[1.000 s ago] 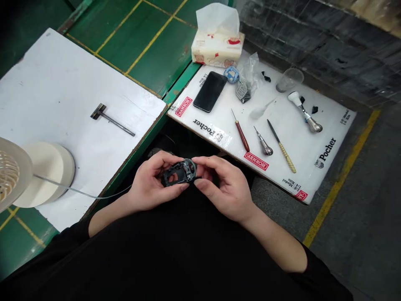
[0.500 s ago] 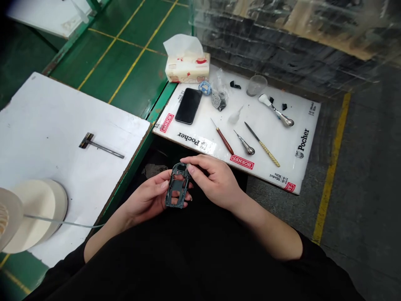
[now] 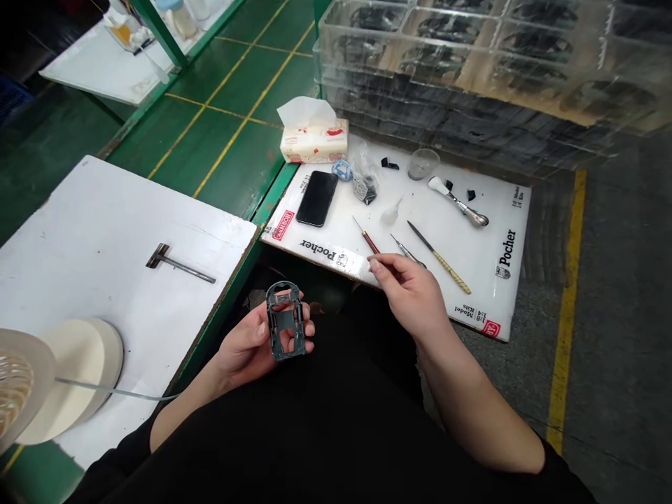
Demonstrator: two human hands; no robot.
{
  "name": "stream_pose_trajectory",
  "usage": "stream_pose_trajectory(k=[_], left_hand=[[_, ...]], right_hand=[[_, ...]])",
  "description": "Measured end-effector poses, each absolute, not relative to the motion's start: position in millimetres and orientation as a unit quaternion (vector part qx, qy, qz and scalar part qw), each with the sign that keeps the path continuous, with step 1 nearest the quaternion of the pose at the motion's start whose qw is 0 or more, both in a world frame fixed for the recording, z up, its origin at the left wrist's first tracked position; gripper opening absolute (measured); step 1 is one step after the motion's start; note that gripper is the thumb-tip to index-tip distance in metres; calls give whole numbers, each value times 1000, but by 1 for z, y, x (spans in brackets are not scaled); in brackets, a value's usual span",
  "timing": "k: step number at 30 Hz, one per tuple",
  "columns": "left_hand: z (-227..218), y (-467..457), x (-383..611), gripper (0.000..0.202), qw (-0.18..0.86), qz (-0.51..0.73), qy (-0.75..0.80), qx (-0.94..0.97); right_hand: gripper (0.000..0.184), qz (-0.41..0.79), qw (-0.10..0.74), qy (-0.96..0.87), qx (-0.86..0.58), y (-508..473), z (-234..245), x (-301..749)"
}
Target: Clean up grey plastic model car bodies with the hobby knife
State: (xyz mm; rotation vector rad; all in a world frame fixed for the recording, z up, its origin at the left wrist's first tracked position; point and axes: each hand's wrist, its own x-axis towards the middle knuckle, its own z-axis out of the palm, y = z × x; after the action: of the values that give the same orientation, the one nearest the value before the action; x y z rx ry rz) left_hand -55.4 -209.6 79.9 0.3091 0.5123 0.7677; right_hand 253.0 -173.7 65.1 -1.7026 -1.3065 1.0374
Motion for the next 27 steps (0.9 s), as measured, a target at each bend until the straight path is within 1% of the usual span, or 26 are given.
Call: stream_pose_trajectory(k=[7,14,20,24,27], left_hand=[[84,-209,-55,67,884,378,224,158],[93,-208,-54,61,881,384,214,178],[94,-208,-54,65,875,383,235,179],[90,-210,-56,66,869,389,245,182],[88,-211,-57,65,866,395,252,175]], right_hand=[[50,317,342,-517,-718,-176,49,290],[37,189,291,-596,-725,-176,28,313],[42,122,232,-634,-728,-172,4,316],[48,95,214,-636,-736,-171,4,314],[46,75,206,-633,-743,-170,7,313]])
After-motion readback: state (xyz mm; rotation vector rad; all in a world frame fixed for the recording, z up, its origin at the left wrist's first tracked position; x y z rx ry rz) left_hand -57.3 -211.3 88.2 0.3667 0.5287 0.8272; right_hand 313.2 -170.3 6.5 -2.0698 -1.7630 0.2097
